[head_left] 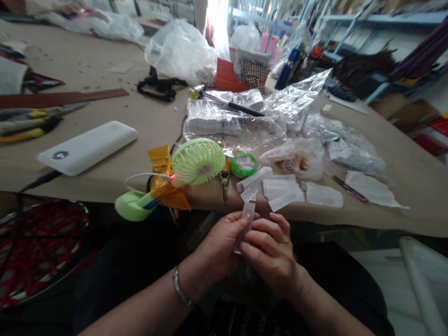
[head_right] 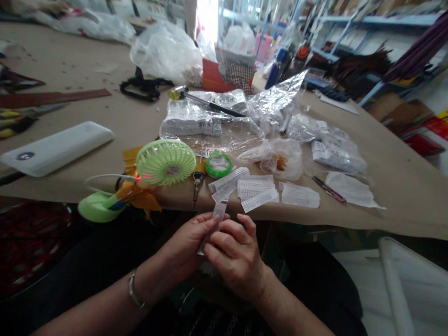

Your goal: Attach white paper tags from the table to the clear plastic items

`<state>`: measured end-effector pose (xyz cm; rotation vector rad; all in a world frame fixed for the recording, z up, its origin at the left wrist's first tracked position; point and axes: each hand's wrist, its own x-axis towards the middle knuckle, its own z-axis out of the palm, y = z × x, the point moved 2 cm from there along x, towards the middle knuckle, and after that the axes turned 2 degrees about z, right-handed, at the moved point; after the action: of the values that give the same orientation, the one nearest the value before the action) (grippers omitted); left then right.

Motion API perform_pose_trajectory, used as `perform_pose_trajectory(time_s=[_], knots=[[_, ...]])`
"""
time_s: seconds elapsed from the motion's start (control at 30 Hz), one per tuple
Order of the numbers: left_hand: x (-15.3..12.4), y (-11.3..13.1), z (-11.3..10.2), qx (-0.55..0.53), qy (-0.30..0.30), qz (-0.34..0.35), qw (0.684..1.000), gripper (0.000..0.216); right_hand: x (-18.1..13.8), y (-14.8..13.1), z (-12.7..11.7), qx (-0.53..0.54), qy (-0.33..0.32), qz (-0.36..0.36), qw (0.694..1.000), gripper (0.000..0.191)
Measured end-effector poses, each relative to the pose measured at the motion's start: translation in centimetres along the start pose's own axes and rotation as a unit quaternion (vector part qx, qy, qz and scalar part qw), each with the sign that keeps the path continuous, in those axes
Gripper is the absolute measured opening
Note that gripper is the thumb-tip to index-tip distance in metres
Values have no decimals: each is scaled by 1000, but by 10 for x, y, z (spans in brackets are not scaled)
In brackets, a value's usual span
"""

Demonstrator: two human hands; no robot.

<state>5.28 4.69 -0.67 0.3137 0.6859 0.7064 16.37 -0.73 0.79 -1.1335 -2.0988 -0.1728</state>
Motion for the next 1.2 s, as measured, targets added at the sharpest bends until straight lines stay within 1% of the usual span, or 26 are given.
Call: perform_pose_trajectory(time_s=[0.07, 0.13, 0.23, 0.27, 0.33, 0.43, 0.6, 0.7, 0.77, 0.8, 0.83, 0.9, 1.0, 1.07, 1.2], knots=[[1, -1, 1, 21, 24, -2, 999, 12, -2, 3, -5, 8, -6, -4, 1000, 10], [1, -4, 1, 44, 32, -3, 999, 10, -3, 15, -13, -7, 8, 14, 1000, 16], [-1, -9, -3, 100, 38, -7, 994, 15, -4, 47, -23, -91, 32, 76, 992, 26], [-2, -11, -5, 117, 40, -11, 992, 17, -5, 57, -25, -122, 28, 93, 988, 26], [-2, -15, -8, 138, 44, -17, 989, 17, -7, 73, -25, -160, 16, 105, 981, 23], [-2, -19, -10, 142, 49, -27, 988, 15, -11, 83, -23, -166, 26, 93, 981, 19], [-3, -21, -8, 142, 61, -35, 987, 13, -11, 90, -23, -137, 56, 94, 984, 17], [-5, -18, -5, 136, 71, -48, 987, 13, -9, 88, -27, -115, 78, 84, 987, 17], [-6, -16, -3, 118, 67, -62, 989, 15, -9, 79, -29, -88, 91, 70, 989, 19], [-7, -16, -2, 104, 57, -70, 990, 16, -8, 73, -28, -67, 87, 58, 992, 20], [-7, -15, -1, 86, 43, -76, 992, 16, -8, 65, -27, -41, 75, 42, 995, 19], [-6, -14, 1, 48, 11, -74, 996, 15, -9, 48, -21, 17, 28, 1, 999, 16], [-7, -13, 2, 1, -9, -58, 998, 10, -13, 28, -11, 77, -41, -43, 995, 14], [-7, -13, 1, -9, -7, -54, 998, 10, -16, 22, -7, 90, -60, -45, 993, 15], [-10, -15, 1, 0, -5, -46, 999, 11, -18, 19, -6, 96, -73, -39, 992, 16]])
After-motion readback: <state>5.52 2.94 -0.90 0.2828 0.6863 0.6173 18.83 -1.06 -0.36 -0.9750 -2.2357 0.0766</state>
